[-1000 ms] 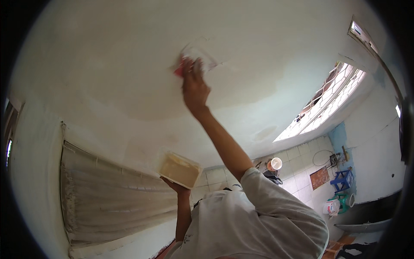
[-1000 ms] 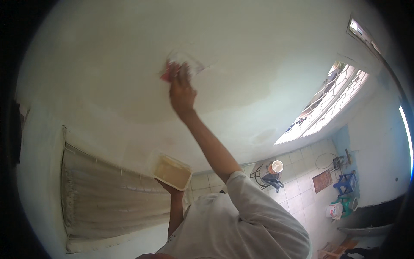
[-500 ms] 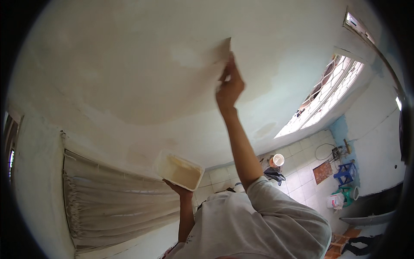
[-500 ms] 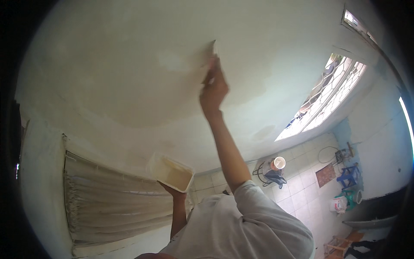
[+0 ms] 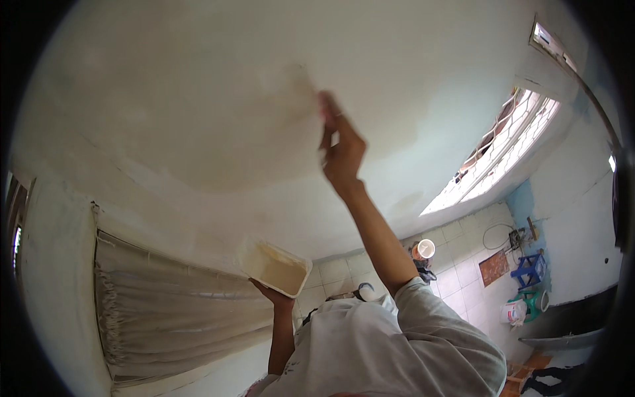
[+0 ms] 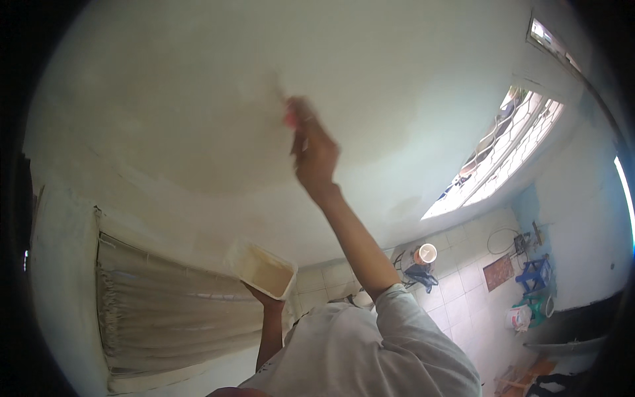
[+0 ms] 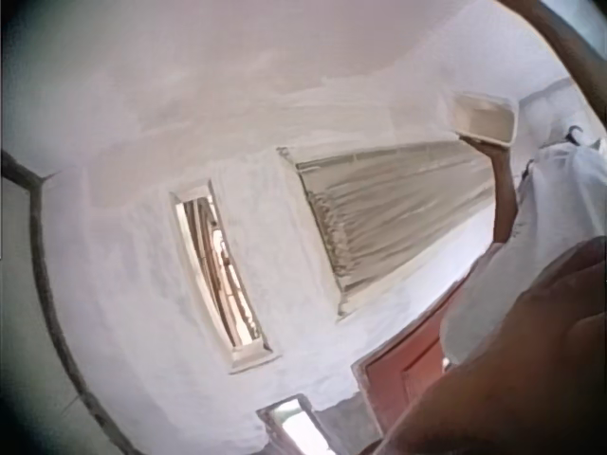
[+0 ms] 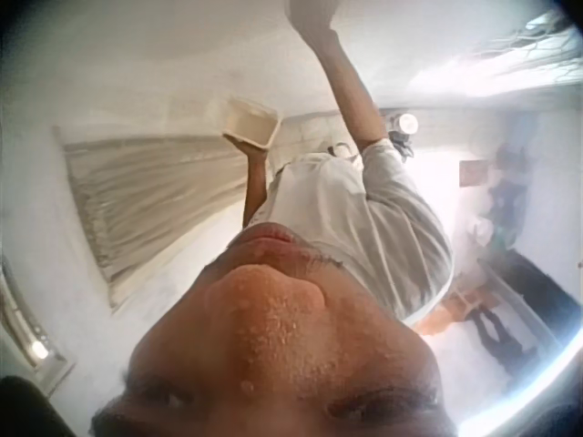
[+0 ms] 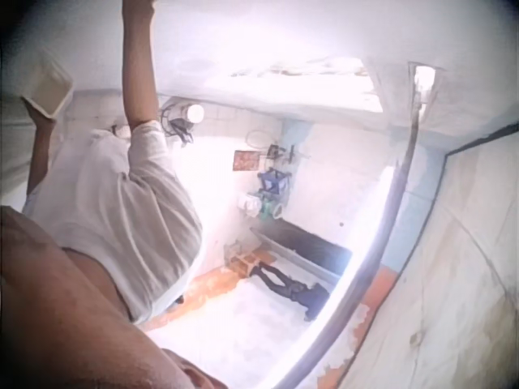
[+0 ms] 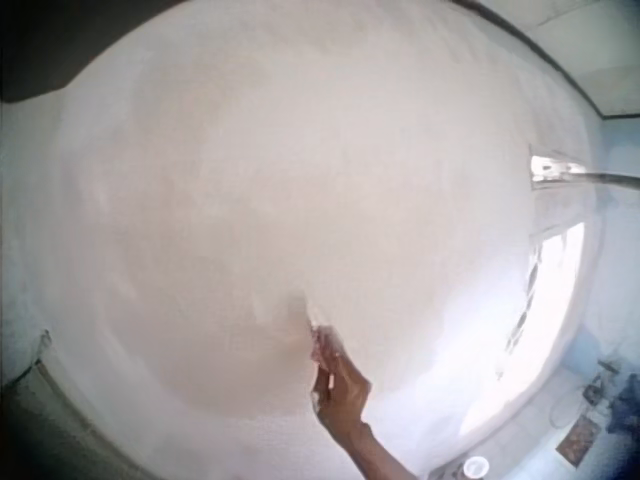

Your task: The person applies plaster to a ceiling using a spreader and a container of material, smoothing the mixture over a damaged area.

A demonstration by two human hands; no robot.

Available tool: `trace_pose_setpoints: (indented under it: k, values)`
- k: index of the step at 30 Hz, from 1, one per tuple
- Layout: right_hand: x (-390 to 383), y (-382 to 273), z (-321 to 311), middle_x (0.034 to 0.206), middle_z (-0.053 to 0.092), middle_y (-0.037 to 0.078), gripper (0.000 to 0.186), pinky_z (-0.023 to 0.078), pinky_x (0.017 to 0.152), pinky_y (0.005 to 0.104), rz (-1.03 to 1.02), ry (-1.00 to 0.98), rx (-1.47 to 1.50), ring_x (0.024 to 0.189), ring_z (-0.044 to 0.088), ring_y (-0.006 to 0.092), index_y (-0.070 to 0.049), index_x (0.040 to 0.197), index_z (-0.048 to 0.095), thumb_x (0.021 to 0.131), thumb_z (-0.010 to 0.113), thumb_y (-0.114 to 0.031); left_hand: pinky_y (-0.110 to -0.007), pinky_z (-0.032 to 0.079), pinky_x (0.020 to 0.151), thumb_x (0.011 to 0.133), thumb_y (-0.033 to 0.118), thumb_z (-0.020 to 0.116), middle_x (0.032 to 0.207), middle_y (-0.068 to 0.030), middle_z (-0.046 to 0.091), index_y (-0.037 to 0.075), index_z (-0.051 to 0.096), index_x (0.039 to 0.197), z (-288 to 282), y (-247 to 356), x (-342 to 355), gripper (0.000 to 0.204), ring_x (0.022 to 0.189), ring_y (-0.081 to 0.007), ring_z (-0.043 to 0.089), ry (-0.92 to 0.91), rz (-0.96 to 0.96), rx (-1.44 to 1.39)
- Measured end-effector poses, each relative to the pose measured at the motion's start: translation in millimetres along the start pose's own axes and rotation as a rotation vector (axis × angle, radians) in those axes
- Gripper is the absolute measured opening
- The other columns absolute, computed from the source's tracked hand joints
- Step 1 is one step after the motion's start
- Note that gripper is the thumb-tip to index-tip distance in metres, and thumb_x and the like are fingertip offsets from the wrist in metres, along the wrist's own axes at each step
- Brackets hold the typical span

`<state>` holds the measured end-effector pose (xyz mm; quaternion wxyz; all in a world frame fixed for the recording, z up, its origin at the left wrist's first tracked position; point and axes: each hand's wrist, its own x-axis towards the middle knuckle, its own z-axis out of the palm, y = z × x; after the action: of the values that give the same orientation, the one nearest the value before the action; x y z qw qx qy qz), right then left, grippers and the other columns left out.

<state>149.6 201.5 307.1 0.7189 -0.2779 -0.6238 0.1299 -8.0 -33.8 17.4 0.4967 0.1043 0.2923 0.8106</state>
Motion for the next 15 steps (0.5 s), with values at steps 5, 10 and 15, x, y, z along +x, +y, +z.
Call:
trace_pose_setpoints:
  k: [5,10,15]
  values:
    - [40,-9,29,0.137,0.061,0.022,0.051,0.061,0.072,0.0341,-0.114,0.068,-0.473,0.104,0.072,0.0287,0.003,0.142,0.052,0.091,0.057,0.007,-0.045,0.041,0.113,0.100,0.075,0.024,0.152,-0.0008,0.043,0.021,0.034,0.155,-30,-17,8,0.078,0.137,-0.0240,0.045,-0.039,0.021,0.004]
    - [-54,35,115,0.145,0.051,0.028,0.058,0.063,0.069,0.0360,-0.418,-0.219,-0.684,0.129,0.059,0.0319,0.005,0.145,0.045,0.089,0.056,-0.001,-0.045,0.040,0.115,0.100,0.074,0.024,0.154,-0.0001,0.042,0.022,0.035,0.154,-26,-23,7,0.076,0.138,-0.0230,0.045,-0.060,0.120,0.204]
    - [-70,8,95,0.145,0.055,0.018,0.055,0.059,0.093,0.0407,-0.147,-0.554,-0.406,0.130,0.059,0.0300,-0.005,0.144,0.050,0.089,0.055,-0.001,-0.044,0.043,0.111,0.101,0.072,0.025,0.153,0.0005,0.042,0.021,0.036,0.153,-56,-24,13,0.074,0.137,-0.0222,0.045,-0.022,0.156,0.285]
